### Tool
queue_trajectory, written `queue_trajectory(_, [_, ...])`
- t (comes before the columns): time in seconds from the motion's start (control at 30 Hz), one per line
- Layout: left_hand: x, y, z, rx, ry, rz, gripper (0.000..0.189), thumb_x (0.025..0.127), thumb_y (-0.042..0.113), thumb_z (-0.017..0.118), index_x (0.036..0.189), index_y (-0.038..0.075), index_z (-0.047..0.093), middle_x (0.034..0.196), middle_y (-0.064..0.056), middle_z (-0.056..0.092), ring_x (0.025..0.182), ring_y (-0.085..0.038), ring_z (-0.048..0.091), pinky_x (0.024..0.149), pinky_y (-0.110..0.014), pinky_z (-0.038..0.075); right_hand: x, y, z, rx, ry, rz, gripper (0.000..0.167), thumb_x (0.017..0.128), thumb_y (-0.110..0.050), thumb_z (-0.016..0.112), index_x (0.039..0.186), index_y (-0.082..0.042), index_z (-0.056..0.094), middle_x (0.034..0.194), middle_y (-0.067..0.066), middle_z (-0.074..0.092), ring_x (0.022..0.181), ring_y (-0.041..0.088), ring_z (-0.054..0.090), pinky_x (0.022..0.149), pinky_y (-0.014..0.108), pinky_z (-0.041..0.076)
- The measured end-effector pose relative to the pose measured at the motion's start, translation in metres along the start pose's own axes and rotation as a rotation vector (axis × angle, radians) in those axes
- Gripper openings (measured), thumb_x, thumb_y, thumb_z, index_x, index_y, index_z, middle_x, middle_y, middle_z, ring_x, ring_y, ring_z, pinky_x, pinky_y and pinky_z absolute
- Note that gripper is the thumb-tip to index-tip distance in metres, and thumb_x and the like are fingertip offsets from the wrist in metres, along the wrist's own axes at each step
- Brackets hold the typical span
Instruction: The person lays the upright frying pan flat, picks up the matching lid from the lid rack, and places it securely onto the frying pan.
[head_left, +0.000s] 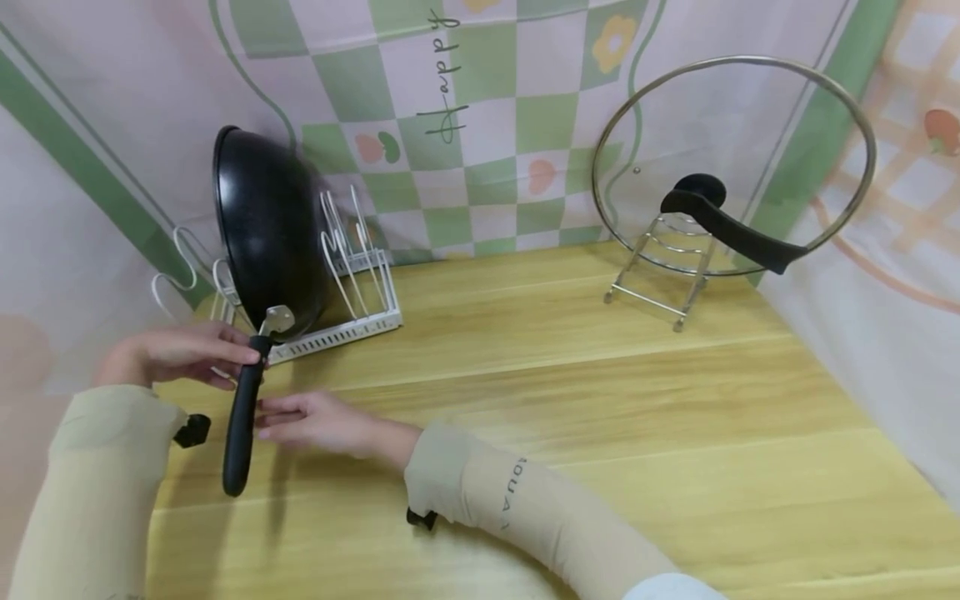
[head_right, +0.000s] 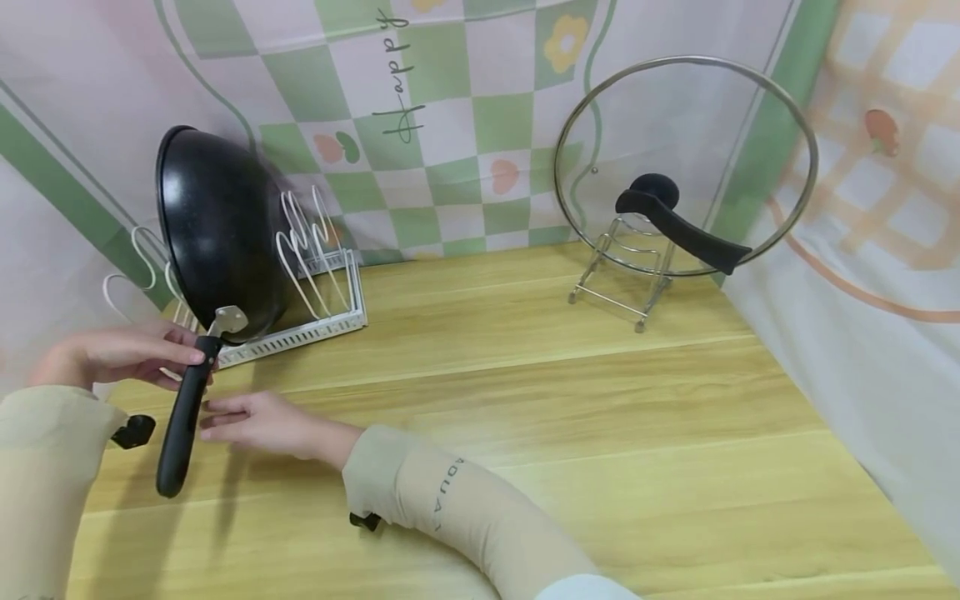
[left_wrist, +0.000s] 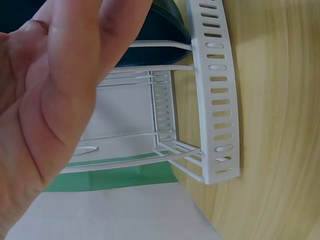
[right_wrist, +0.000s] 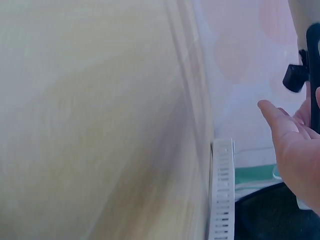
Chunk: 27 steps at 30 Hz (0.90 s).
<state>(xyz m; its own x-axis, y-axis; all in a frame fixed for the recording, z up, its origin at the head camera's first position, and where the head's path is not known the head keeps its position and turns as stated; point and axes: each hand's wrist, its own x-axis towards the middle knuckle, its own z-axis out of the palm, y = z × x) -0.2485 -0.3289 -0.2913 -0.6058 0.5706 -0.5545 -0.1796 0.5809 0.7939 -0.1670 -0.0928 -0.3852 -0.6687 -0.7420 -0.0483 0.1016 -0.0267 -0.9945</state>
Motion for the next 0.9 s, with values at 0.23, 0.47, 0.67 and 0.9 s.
queue_trajectory(0.23, [0.001,-0.001,0.005,0.002,0.03,0.017,0.02,0.107,0.018,0.051,0.116,0.001,0.056,0.102,-0.004,0.073,0.096,-0.017,0.07,0.088,-0.035,0.058,-0.003,-0.001,0.006,0.232,-0.058,0.049,0.049,0.103,0.001,0.053,0.151,0.006,0.042,0.137,0.023,0.061,0.121,0.034,0.064,0.096,0.039,0.055])
queue_trajectory(0.47, [0.001,-0.003,0.006,-0.021,0.043,0.005,0.026,0.105,0.018,0.053,0.12,-0.003,0.054,0.102,-0.007,0.074,0.096,-0.019,0.072,0.089,-0.035,0.058,-0.003,-0.008,0.01,0.367,-0.095,0.1,0.056,0.104,0.001,0.052,0.156,0.003,0.033,0.126,0.029,0.065,0.114,0.037,0.067,0.087,0.039,0.059])
queue_trajectory(0.67, [0.002,-0.005,0.007,-0.056,-0.007,0.035,0.021,0.107,0.017,0.05,0.116,0.004,0.064,0.107,-0.007,0.071,0.101,-0.02,0.071,0.091,-0.035,0.057,-0.004,-0.011,0.017,0.415,-0.077,0.12,0.057,0.102,0.007,0.054,0.154,0.001,0.033,0.123,0.033,0.065,0.119,0.048,0.06,0.087,0.042,0.059])
queue_trajectory(0.9, [0.001,-0.009,0.006,-0.065,-0.035,0.055,0.026,0.109,0.016,0.045,0.12,0.006,0.066,0.116,-0.006,0.069,0.108,-0.023,0.07,0.093,-0.033,0.056,-0.004,-0.012,0.019,0.433,-0.089,0.122,0.059,0.102,0.007,0.054,0.156,-0.002,0.033,0.127,0.028,0.065,0.119,0.049,0.06,0.088,0.042,0.059])
